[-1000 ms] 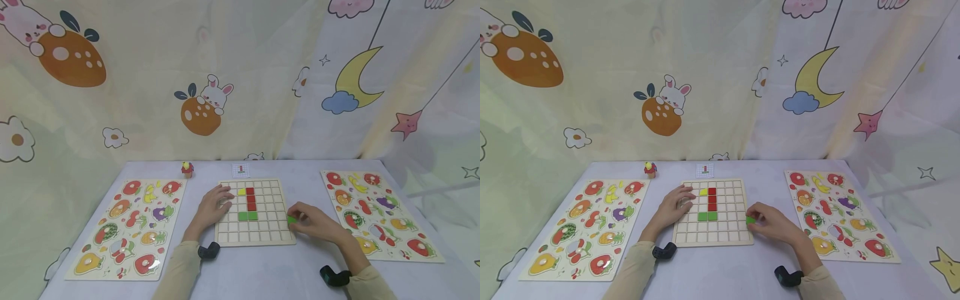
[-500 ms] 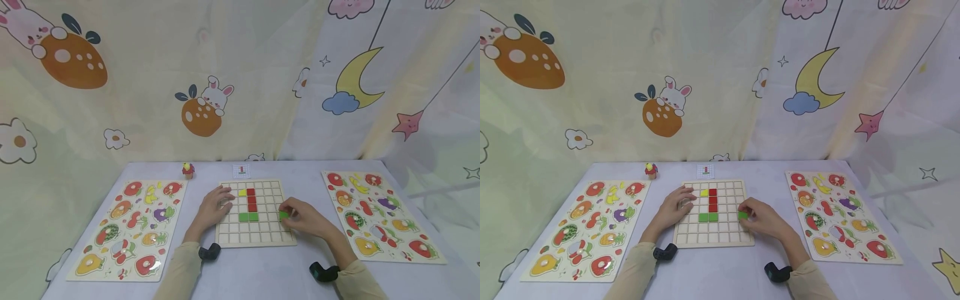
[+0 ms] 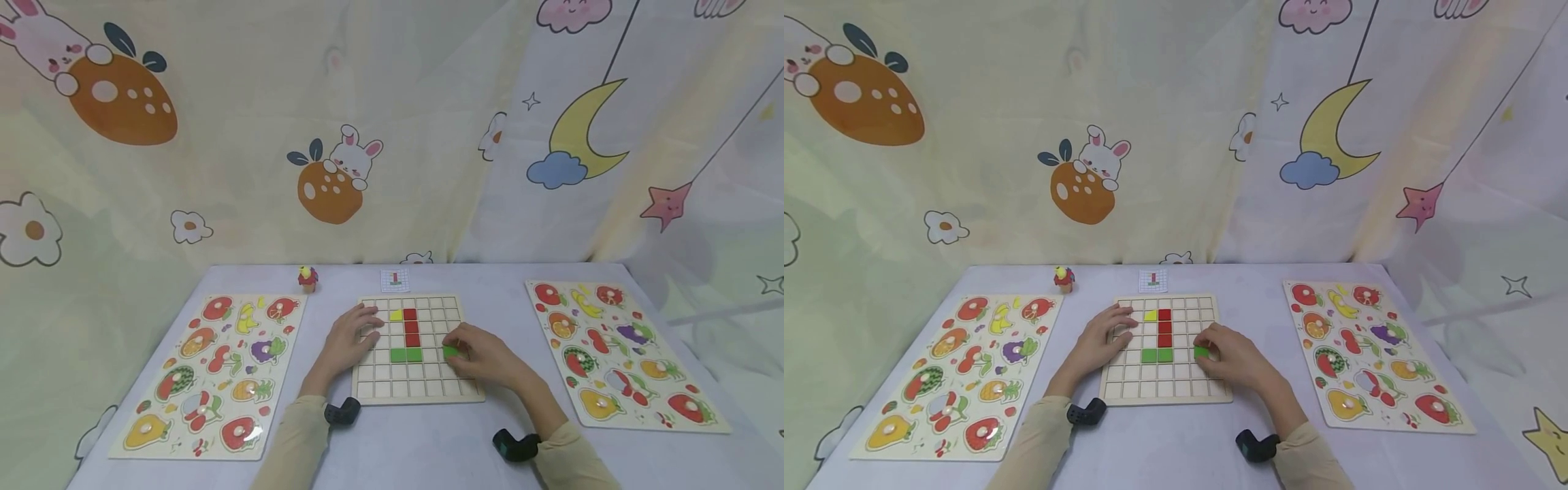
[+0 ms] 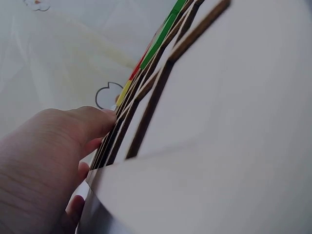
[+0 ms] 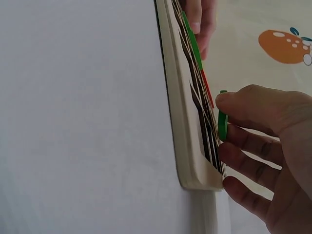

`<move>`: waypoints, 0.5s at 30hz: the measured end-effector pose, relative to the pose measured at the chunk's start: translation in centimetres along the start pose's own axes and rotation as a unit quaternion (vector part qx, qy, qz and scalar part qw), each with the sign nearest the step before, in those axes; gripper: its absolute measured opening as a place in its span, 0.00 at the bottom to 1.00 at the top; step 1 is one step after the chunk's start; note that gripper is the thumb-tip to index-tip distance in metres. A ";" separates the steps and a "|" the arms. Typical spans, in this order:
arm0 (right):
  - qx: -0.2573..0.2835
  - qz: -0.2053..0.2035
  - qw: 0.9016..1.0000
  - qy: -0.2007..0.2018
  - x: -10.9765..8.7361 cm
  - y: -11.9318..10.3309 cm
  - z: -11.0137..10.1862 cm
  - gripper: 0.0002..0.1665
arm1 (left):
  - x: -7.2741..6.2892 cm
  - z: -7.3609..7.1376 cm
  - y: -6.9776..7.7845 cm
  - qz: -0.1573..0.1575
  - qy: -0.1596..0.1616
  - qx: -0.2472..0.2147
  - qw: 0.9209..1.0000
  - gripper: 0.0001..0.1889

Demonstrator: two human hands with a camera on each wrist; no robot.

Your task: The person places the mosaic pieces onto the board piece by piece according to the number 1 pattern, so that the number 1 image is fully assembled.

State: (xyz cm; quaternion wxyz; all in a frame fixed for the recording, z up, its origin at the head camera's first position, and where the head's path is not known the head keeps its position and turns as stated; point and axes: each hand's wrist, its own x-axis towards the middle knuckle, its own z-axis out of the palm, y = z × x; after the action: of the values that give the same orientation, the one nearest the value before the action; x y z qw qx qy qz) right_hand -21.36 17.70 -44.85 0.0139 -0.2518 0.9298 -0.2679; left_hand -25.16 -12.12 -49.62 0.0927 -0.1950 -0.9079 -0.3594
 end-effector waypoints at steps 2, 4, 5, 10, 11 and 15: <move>0.000 0.001 1.000 -0.001 0.1 -0.2 0.1 0.15 | 0.0 0.0 0.0 0.001 0.001 0.001 1.000 0.10; 0.005 0.002 1.000 -0.005 0.3 -0.5 0.2 0.15 | 0.0 0.0 -0.1 0.002 0.002 0.001 1.000 0.10; 0.008 0.004 1.000 -0.007 0.3 -0.6 0.2 0.15 | 0.0 0.0 -0.1 0.002 0.002 -0.001 1.000 0.10; 0.011 0.010 1.000 -0.012 0.7 -1.4 0.4 0.16 | 0.0 0.0 -0.1 0.000 0.001 -0.003 1.000 0.10; 0.010 0.011 1.000 -0.011 0.7 -1.6 0.4 0.16 | 0.0 0.0 0.0 -0.001 0.000 -0.004 1.000 0.10; 0.004 0.009 1.000 -0.013 1.0 -2.1 0.6 0.15 | 0.0 0.0 0.0 -0.005 -0.003 0.000 1.000 0.10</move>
State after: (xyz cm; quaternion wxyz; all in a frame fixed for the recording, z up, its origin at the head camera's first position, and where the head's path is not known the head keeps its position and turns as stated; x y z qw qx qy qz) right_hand -21.22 15.40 -44.23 0.0292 -0.2464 0.9310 -0.2679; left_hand -25.17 -12.14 -49.64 0.0882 -0.1913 -0.9091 -0.3594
